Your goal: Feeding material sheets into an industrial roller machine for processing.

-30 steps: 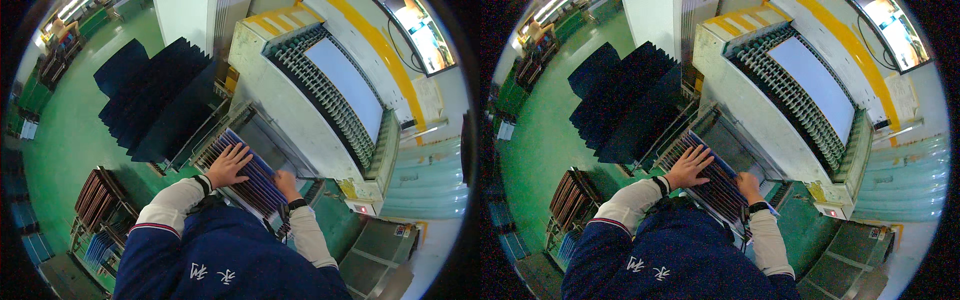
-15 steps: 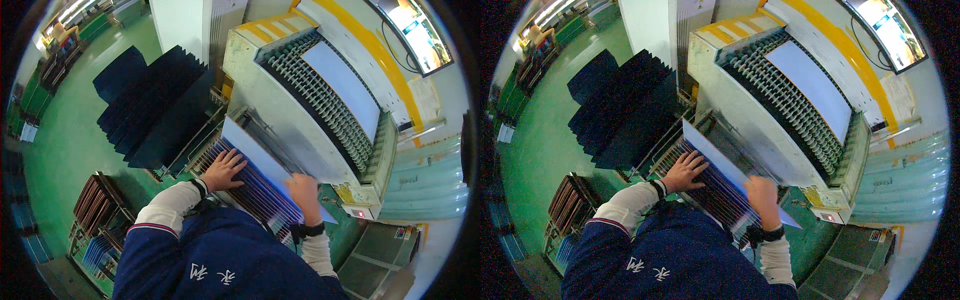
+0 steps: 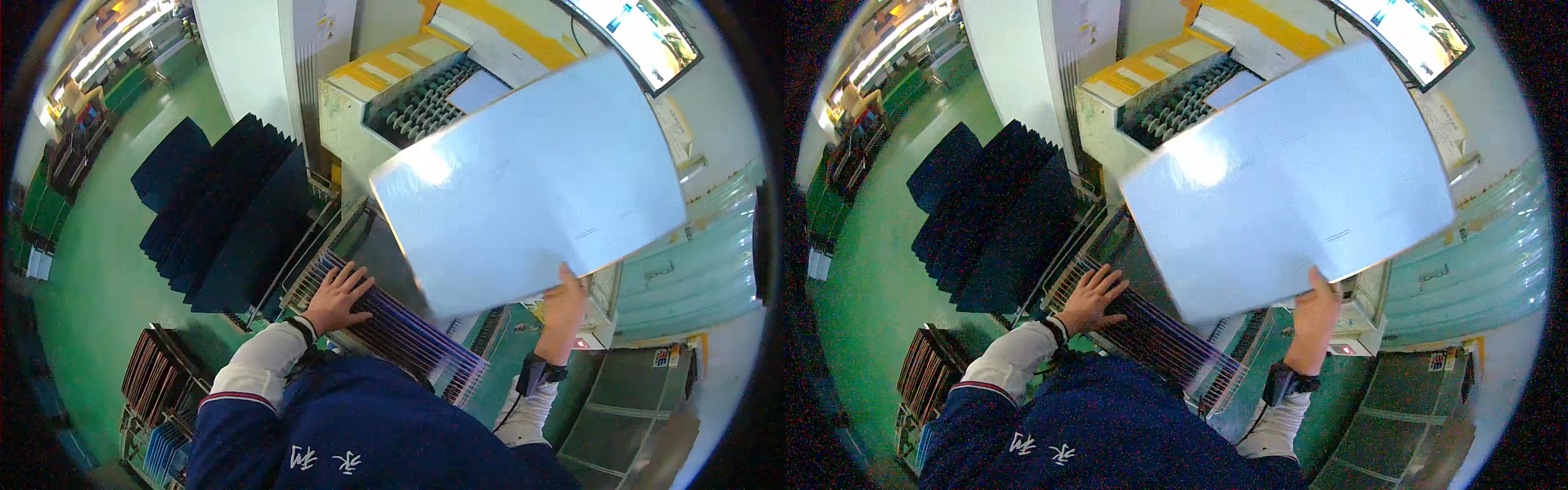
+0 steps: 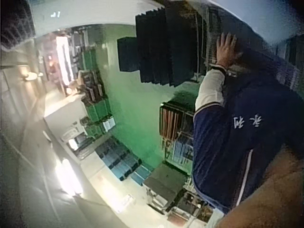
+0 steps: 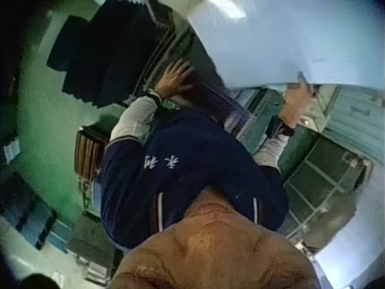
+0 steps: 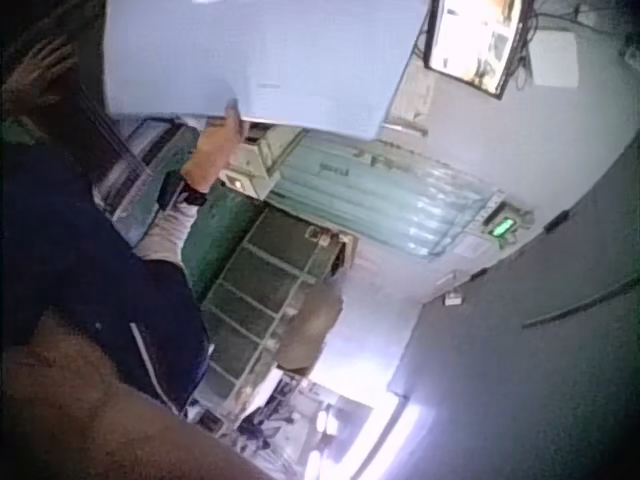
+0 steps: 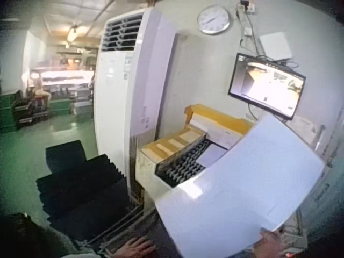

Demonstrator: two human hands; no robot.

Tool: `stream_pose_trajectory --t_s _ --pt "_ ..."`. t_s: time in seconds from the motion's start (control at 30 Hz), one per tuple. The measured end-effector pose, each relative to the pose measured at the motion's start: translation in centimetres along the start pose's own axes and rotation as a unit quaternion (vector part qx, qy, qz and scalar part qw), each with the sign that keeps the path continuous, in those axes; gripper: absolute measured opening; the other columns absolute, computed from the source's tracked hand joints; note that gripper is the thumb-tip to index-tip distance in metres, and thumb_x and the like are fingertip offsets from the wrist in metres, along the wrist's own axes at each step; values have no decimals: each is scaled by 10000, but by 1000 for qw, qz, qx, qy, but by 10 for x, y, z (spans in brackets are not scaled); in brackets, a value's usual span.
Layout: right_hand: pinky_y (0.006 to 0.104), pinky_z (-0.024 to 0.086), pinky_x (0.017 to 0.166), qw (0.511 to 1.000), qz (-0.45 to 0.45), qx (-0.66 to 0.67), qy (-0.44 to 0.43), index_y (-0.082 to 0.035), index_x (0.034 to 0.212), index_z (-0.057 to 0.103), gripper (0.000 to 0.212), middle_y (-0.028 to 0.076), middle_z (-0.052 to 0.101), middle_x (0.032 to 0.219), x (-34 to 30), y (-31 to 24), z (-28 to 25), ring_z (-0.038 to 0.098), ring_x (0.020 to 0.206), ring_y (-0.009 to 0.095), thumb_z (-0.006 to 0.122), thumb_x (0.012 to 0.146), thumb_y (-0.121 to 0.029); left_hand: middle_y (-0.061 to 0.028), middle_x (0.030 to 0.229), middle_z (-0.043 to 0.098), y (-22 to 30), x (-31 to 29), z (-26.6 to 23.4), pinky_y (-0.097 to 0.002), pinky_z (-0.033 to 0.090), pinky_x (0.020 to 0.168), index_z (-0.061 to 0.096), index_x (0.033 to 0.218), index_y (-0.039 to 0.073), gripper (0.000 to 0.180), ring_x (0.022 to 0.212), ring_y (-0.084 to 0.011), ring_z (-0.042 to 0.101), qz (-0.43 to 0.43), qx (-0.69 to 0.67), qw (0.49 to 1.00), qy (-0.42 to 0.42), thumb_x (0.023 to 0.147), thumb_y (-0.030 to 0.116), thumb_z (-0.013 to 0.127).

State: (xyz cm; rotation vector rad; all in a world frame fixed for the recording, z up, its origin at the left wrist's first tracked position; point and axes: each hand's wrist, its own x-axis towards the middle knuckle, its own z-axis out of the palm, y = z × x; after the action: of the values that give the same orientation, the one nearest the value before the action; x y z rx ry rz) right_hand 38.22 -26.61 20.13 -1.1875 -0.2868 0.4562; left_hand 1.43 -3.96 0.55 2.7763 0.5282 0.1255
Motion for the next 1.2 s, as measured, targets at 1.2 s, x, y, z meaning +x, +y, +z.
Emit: stream_pose_trajectory --t_s 1.2 --pt "323 491 711 951 277 123 -69 4 1000 677 405 81 653 870 71 160 54 599 781 189 607 1037 -394 -94 1654 346 3 8 -9 -545 215 1247 398 1591 217 868 1552 -351 253 -21 4 1000 -17 874 599 702"
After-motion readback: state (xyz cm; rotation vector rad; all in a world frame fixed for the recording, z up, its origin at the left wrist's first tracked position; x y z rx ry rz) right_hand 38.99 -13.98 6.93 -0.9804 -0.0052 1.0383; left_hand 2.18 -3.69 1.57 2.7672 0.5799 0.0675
